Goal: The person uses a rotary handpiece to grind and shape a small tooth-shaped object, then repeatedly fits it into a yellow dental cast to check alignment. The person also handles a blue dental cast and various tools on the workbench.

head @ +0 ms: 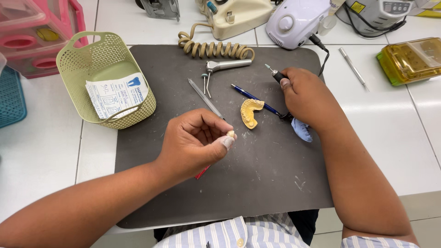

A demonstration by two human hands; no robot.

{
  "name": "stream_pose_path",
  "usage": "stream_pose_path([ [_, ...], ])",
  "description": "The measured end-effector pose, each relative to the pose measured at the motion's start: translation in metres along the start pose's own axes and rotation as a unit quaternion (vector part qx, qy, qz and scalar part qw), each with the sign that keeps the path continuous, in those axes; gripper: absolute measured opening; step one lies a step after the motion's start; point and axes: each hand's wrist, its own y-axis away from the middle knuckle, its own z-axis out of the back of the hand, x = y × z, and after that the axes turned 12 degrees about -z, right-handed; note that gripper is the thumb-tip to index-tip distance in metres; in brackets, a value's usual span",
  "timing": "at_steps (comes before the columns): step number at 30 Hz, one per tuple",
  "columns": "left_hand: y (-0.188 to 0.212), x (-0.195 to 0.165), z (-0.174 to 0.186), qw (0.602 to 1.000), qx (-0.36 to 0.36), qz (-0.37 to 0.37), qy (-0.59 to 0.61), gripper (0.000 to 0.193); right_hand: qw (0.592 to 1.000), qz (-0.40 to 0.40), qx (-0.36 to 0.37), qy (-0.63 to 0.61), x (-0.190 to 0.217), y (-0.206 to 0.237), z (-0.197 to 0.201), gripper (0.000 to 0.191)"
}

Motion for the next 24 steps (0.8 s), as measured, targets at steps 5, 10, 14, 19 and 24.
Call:
stream_pose_path([
  [5, -0.016, 0.018, 0.017, 0.982, 0.051, -0.124, -0.131, 0.011, 1.0, 0.026, 0.002, -0.009, -0.011, -0.013, 0.001, 0.028],
  [10, -0.024, 0.025, 0.026, 0.961, 0.052, -0.167, -0.216, 0.009, 0.999, 0.049, -0.005, -0.005, -0.011, -0.017, 0.0, 0.027],
  [14, -0.024, 0.023, 0.024, 0.955, 0.038, -0.172, -0.238, 0.009, 1.0, 0.017, -0.009, 0.007, -0.004, -0.017, 0.001, 0.027],
  [19, -0.021, 0.015, 0.017, 0.934, 0.026, -0.2, -0.294, 0.01, 0.998, 0.019, -0.036, 0.041, 0.001, -0.013, 0.002, 0.027],
  [24, -0.017, 0.007, 0.008, 0.94, 0.015, -0.172, -0.295, 0.013, 0.996, 0.028, -0.047, 0.072, -0.002, -0.008, 0.001, 0.025],
])
